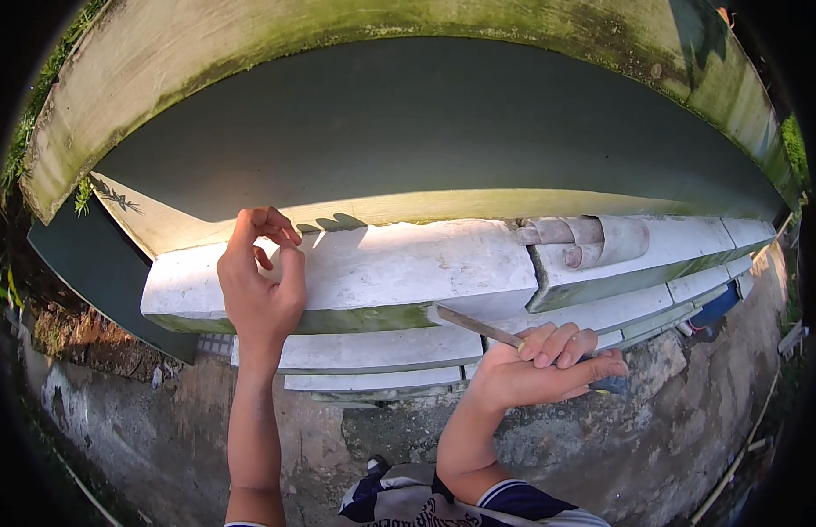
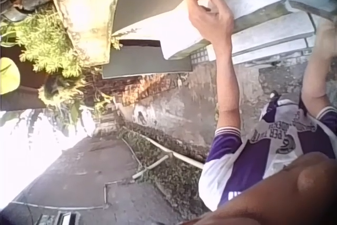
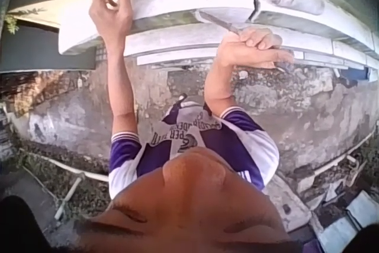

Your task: Using a knife to scrape old paint or residue from an exterior wall ledge.

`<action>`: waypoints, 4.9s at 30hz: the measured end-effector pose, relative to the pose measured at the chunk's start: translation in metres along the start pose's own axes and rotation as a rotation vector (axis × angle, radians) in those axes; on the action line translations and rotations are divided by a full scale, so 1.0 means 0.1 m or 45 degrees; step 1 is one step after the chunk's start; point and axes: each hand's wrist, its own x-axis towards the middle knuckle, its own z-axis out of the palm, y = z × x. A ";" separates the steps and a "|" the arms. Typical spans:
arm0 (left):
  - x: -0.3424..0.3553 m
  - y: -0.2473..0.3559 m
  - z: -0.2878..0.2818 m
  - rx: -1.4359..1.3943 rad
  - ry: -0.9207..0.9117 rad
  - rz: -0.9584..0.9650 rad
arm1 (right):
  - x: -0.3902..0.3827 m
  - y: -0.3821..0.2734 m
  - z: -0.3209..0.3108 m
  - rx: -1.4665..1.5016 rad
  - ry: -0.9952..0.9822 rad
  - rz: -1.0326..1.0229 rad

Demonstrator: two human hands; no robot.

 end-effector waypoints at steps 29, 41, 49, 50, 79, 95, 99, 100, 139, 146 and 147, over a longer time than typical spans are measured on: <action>-0.01 0.00 -0.01 -0.013 0.026 -0.011 | 0.20 -0.09 -0.02 0.123 0.057 0.075; -0.02 -0.06 -0.04 -0.008 0.015 0.014 | -0.17 0.00 0.00 -0.040 -0.132 0.089; -0.02 -0.02 -0.01 -0.020 0.014 0.016 | 0.01 0.00 -0.13 -0.016 -0.333 -0.030; -0.02 -0.04 -0.03 -0.002 0.013 0.021 | 0.02 -0.01 -0.16 0.001 -0.440 -0.008; -0.92 -0.17 0.09 0.450 0.044 0.540 | -0.19 0.14 -0.04 -0.005 -0.397 0.131; -0.99 -0.31 0.03 0.381 -0.041 0.622 | -0.13 0.12 0.06 -0.043 -0.309 0.074; -0.97 -0.28 0.02 0.338 -0.046 0.626 | -0.11 0.12 0.07 -0.037 -0.277 0.127; -0.97 -0.27 0.02 0.330 -0.047 0.626 | -0.10 0.13 0.07 -0.023 -0.275 0.196; -0.79 -0.51 0.09 0.027 0.218 0.746 | 0.06 -0.01 -0.23 0.083 -1.245 -0.209; -0.81 -0.53 0.08 0.056 0.217 0.761 | 0.11 -0.18 -0.10 0.190 -1.316 0.092; -0.82 -0.53 0.07 0.054 0.215 0.754 | 0.06 -0.16 -0.09 0.203 -1.310 0.112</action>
